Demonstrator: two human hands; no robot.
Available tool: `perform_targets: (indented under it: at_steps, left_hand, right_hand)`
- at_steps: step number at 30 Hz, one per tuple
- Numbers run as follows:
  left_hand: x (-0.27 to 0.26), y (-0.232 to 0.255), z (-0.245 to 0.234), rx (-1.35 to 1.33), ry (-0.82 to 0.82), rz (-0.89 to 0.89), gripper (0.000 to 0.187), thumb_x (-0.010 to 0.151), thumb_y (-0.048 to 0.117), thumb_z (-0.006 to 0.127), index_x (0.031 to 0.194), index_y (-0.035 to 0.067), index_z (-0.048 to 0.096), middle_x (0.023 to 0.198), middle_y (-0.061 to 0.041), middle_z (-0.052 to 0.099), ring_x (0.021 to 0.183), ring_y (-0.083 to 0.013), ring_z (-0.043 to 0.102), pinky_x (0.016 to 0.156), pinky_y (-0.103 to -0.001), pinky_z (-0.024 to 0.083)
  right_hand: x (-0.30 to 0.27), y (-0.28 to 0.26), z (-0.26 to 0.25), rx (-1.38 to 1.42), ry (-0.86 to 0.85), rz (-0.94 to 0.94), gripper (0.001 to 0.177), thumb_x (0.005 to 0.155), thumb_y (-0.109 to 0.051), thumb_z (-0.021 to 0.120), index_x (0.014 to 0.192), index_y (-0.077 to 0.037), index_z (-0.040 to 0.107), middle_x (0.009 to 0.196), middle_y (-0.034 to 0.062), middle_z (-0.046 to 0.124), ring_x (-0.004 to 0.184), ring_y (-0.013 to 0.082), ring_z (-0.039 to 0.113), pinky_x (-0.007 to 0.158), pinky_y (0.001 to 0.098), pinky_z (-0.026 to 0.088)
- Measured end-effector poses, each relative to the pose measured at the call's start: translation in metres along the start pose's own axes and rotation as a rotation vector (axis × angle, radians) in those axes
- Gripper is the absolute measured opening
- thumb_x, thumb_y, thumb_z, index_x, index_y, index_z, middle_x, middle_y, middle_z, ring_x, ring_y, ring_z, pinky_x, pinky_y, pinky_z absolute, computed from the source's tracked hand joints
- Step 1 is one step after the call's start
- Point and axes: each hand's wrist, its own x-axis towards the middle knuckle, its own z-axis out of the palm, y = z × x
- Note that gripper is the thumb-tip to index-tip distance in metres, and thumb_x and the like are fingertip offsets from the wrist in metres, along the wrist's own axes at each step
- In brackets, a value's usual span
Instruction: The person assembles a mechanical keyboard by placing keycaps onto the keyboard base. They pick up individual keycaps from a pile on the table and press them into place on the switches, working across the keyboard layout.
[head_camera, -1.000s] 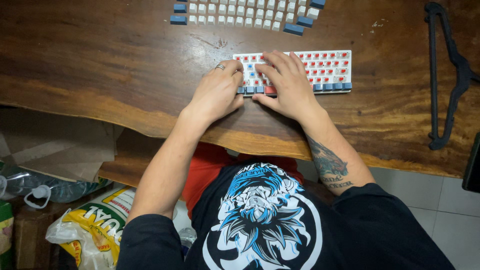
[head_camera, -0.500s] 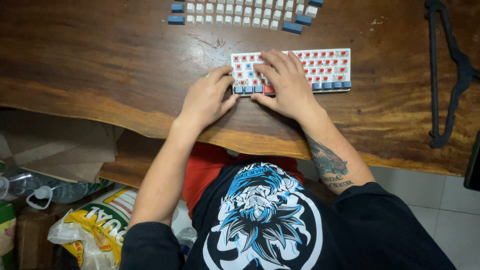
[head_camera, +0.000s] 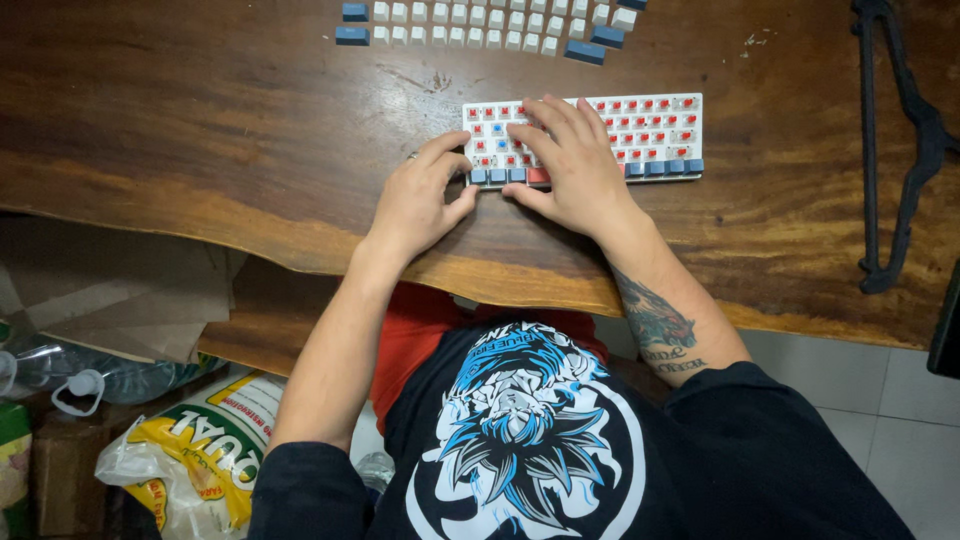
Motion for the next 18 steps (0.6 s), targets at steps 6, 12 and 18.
perform_targets:
  at_steps: [6,12,18]
  left_hand:
    - [-0.003,-0.006,0.003,-0.113,0.014,-0.044,0.024,0.085,0.015,0.079,0.104,0.007,0.067,0.139,-0.01,0.065,0.114,-0.03,0.07,0.093,-0.039,0.059]
    - [-0.006,-0.014,0.009,-0.011,0.062,0.019,0.037,0.084,0.022,0.082,0.114,0.008,0.066,0.142,-0.011,0.063,0.132,-0.029,0.06,0.117,-0.052,0.04]
    - [-0.009,-0.02,0.014,-0.012,0.063,0.021,0.039,0.085,0.023,0.081,0.118,0.009,0.065,0.145,-0.012,0.062,0.136,-0.0283,0.057,0.119,-0.051,0.037]
  right_hand:
    - [0.0,-0.006,0.002,0.009,0.046,-0.057,0.06,0.085,-0.037,0.085,0.136,-0.012,0.063,0.149,0.0155,0.054,0.143,0.0389,0.045,0.121,0.0596,0.028]
    - [0.005,-0.02,0.007,0.012,0.06,-0.165,0.033,0.09,-0.026,0.081,0.118,-0.011,0.071,0.125,0.0089,0.065,0.119,0.0304,0.059,0.11,0.0486,0.04]
    - [0.011,-0.03,0.007,-0.066,0.051,-0.179,0.026,0.089,-0.025,0.081,0.11,-0.011,0.074,0.111,0.0046,0.07,0.106,0.026,0.062,0.1,0.0439,0.043]
